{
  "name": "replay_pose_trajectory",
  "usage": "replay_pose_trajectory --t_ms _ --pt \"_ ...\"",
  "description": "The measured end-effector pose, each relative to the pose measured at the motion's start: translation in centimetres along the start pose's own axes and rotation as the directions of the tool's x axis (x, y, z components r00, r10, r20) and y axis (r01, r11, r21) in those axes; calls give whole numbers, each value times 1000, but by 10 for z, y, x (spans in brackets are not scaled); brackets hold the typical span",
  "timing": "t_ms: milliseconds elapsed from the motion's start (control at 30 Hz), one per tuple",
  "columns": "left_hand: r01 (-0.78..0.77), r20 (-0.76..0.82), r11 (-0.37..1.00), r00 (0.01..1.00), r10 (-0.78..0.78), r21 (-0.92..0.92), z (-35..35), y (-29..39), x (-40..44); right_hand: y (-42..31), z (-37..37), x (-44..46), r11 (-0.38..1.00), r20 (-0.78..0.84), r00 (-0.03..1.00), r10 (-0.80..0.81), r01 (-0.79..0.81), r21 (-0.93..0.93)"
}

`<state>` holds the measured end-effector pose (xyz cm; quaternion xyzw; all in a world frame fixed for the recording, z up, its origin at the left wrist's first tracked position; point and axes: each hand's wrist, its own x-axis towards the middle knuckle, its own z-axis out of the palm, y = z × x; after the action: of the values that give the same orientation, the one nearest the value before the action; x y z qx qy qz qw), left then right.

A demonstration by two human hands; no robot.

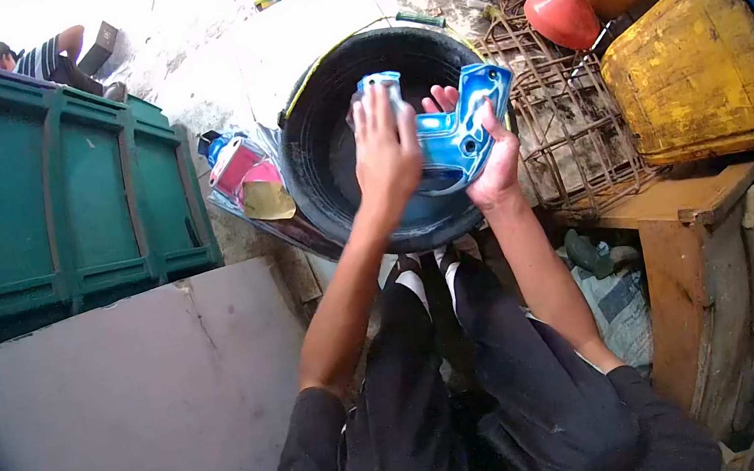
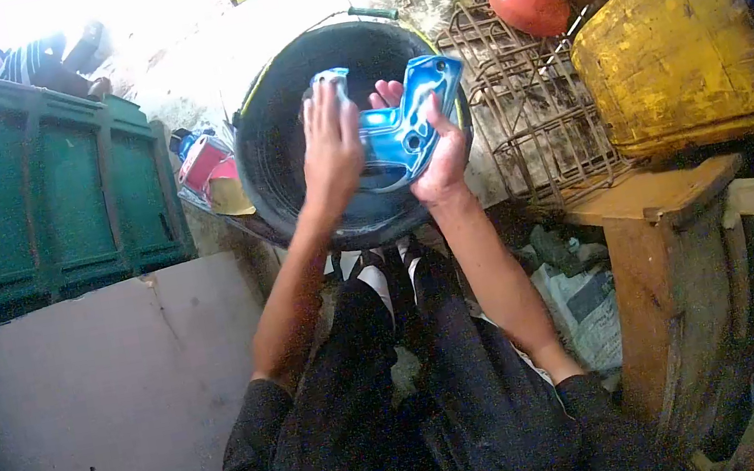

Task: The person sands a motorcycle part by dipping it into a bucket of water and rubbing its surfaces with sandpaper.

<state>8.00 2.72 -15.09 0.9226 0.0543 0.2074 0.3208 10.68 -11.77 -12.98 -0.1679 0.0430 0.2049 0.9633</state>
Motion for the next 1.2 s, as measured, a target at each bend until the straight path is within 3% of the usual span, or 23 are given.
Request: replay_pose_trajectory --t_ms 33,100,200,233,300,333,367,433,467,500,567,600,633,700,767,833,867,933,967,1100,1167,1200 --pt "67 87 997 994 -65 -28 -25 37 -13 -1 -2 0 1000 16 999 -29 29 -9" --pt "-72 222 994 974 52 84 -38 72 -52 -5 -2 1 1000 -22 1000 0 1 30" --pt "-100 223 992 972 79 81 -48 69 -56 -1 -3 -5 998 4 999 -36 35 53" --pt "127 243 987 965 -100 -98 -48 56 -37 -1 3 -7 999 7 1000 -20 20 51" --pt "336 140 941 934 -328 -36 -34 33 -20 1 9 -10 998 0 1000 -24 24 59" --pt "282 98 959 954 -282 14 -35 46 -24 1 9 -9 998 7 999 -40 40 53" --pt "127 144 992 981 -127 8 -41 60 -36 -1 6 -7 998 14 998 -54 54 44" --pt "-166 243 984 959 146 64 -47 90 -60 -5 1 -6 985 19 1000 16 -19 169" --pt "-225 241 973 948 208 46 -55 102 -60 -5 2 -6 980 14 1000 21 -23 198" --pt "-225 244 973 947 208 44 -54 96 -55 -4 2 -7 974 9 1000 22 -23 227" --pt "5 201 1000 980 -11 28 -47 74 -32 0 -6 0 993 -7 999 -35 35 110" --pt "86 41 989 995 -92 121 -40 67 -23 2 2 -4 990 -39 999 -10 15 143" --pt "123 17 985 992 -126 121 -39 62 -22 3 3 -4 991 -61 998 -1 9 134" --pt "-5 137 996 991 -7 89 -45 76 -39 2 -1 -3 994 -23 999 -26 28 109" --pt "-222 231 975 947 222 -26 -49 92 -64 -2 1 -7 986 -58 998 33 -23 164" --pt "-205 245 979 950 196 10 -49 81 -54 0 -3 -4 983 -35 999 25 -18 184" --pt "-15 222 999 975 23 -38 -48 71 -38 1 -3 -3 992 -70 998 0 9 127" --pt "43 178 997 983 -53 58 -18 29 -36 3 5 -5 997 -138 990 -25 35 74" --pt "102 90 995 991 -103 11 -13 28 -35 2 3 -4 997 -133 991 -29 39 72" --pt "-156 264 982 948 178 -103 -53 88 -63 -6 -14 -7 999 -162 986 27 -31 -18" --pt "-213 270 977 940 208 -13 -53 68 -53 -6 -12 -10 998 -135 990 50 -55 -35" --pt "142 317 981 944 -94 -131 -61 70 -36 0 -2 -8 1000 -184 983 23 -23 2"
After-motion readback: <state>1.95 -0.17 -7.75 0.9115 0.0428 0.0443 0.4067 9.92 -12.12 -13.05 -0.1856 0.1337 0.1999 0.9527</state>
